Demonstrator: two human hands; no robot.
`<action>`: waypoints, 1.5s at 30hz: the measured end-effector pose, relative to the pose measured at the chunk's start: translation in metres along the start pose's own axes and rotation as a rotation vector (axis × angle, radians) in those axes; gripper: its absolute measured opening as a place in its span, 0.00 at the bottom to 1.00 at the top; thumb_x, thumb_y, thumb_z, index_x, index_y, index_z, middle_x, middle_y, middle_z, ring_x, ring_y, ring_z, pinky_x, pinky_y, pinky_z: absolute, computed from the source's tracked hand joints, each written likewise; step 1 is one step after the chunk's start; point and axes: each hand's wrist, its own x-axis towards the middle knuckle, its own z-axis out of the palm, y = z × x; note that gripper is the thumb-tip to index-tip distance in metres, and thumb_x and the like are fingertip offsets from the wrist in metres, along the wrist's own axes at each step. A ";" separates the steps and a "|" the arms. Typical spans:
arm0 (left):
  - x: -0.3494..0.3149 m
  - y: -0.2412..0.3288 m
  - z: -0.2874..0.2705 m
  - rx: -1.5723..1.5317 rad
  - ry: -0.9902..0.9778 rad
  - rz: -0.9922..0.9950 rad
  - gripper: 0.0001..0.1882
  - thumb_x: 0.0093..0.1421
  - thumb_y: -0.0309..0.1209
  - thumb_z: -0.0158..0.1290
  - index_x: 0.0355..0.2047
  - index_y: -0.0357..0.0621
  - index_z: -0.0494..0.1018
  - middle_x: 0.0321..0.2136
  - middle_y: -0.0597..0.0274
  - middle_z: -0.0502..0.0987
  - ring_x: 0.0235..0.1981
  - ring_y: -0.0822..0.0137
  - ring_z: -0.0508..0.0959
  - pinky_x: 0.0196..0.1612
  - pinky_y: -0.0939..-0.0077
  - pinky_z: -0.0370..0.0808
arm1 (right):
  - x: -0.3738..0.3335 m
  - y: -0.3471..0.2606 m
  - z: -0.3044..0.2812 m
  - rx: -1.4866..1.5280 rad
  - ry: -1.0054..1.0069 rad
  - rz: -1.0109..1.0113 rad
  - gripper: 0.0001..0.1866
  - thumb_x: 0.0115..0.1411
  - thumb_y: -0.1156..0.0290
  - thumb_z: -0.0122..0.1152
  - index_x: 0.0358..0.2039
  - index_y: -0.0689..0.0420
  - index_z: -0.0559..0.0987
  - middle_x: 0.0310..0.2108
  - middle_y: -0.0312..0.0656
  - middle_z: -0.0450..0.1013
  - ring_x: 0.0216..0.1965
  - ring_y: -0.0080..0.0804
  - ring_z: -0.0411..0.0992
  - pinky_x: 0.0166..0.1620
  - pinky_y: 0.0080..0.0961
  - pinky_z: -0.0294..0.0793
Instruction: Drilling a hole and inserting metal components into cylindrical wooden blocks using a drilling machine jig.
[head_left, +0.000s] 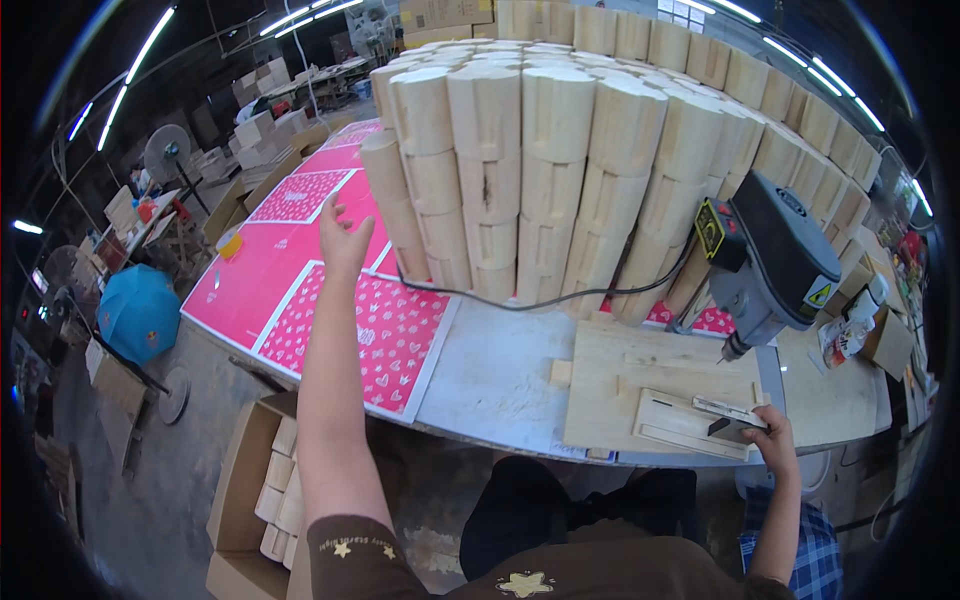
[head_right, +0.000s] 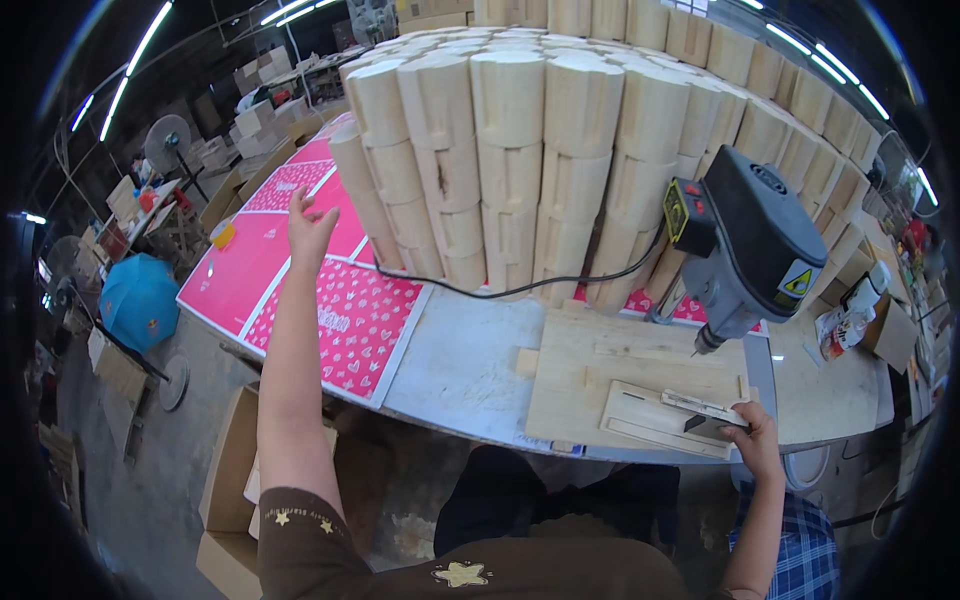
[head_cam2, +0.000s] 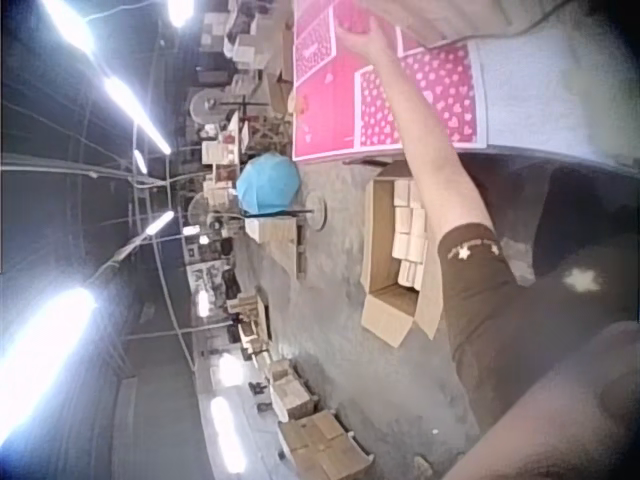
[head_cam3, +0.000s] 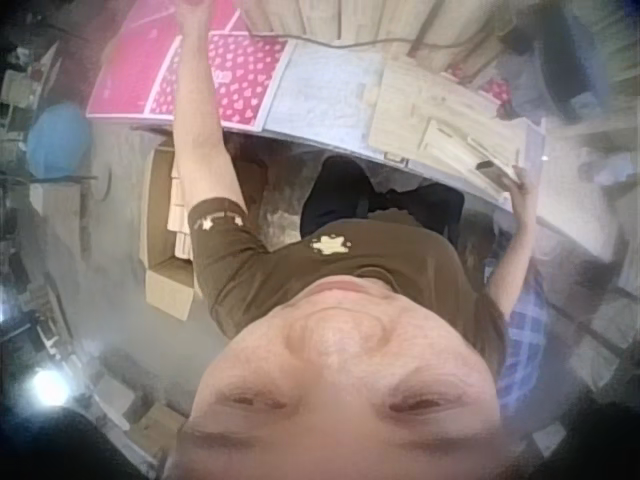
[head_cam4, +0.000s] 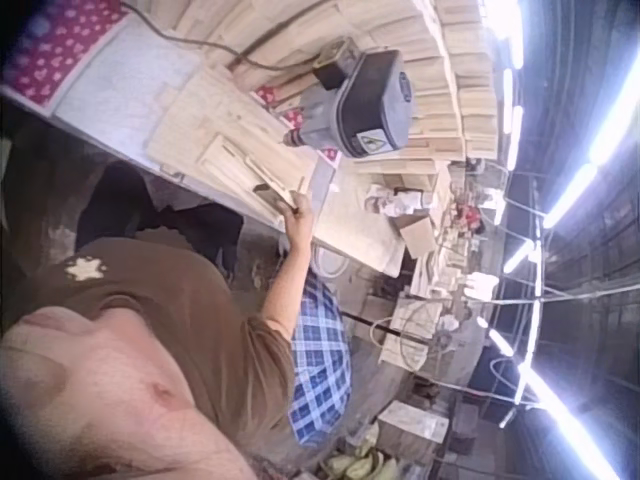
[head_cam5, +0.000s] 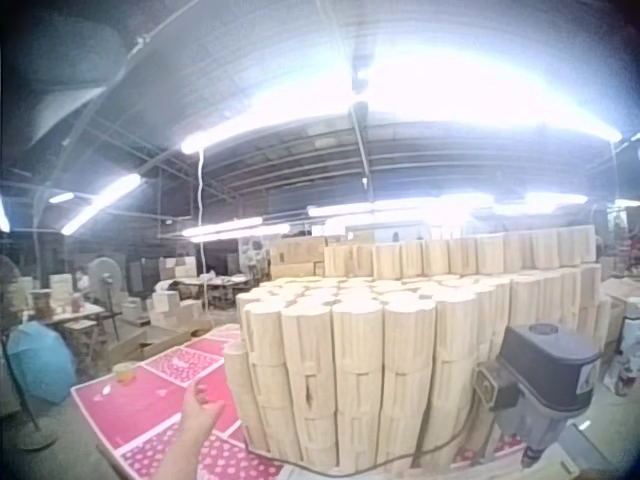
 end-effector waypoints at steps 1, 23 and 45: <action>0.014 -0.001 0.017 0.023 0.033 -0.071 0.39 0.44 0.30 0.61 0.56 0.38 0.56 0.47 0.48 0.67 0.41 0.60 0.73 0.44 0.68 0.71 | 0.001 -0.002 -0.001 0.012 0.001 0.037 0.17 0.37 0.84 0.64 0.31 0.61 0.74 0.27 0.39 0.69 0.31 0.29 0.67 0.34 0.22 0.66; 0.043 -0.009 0.045 -0.864 0.426 -0.324 0.33 0.49 0.37 0.55 0.53 0.40 0.56 0.46 0.52 0.67 0.44 0.57 0.71 0.40 0.59 0.74 | 0.002 -0.019 -0.007 0.069 -0.052 -0.008 0.16 0.39 0.82 0.68 0.32 0.60 0.76 0.27 0.40 0.70 0.30 0.30 0.71 0.31 0.23 0.70; -0.243 0.192 0.108 -0.204 -1.237 -0.178 0.29 0.37 0.32 0.64 0.41 0.36 0.70 0.36 0.57 0.74 0.39 0.67 0.74 0.42 0.74 0.72 | 0.048 0.008 -0.009 -0.033 -0.131 -0.283 0.17 0.41 0.75 0.67 0.35 0.57 0.77 0.29 0.44 0.71 0.34 0.42 0.69 0.39 0.31 0.68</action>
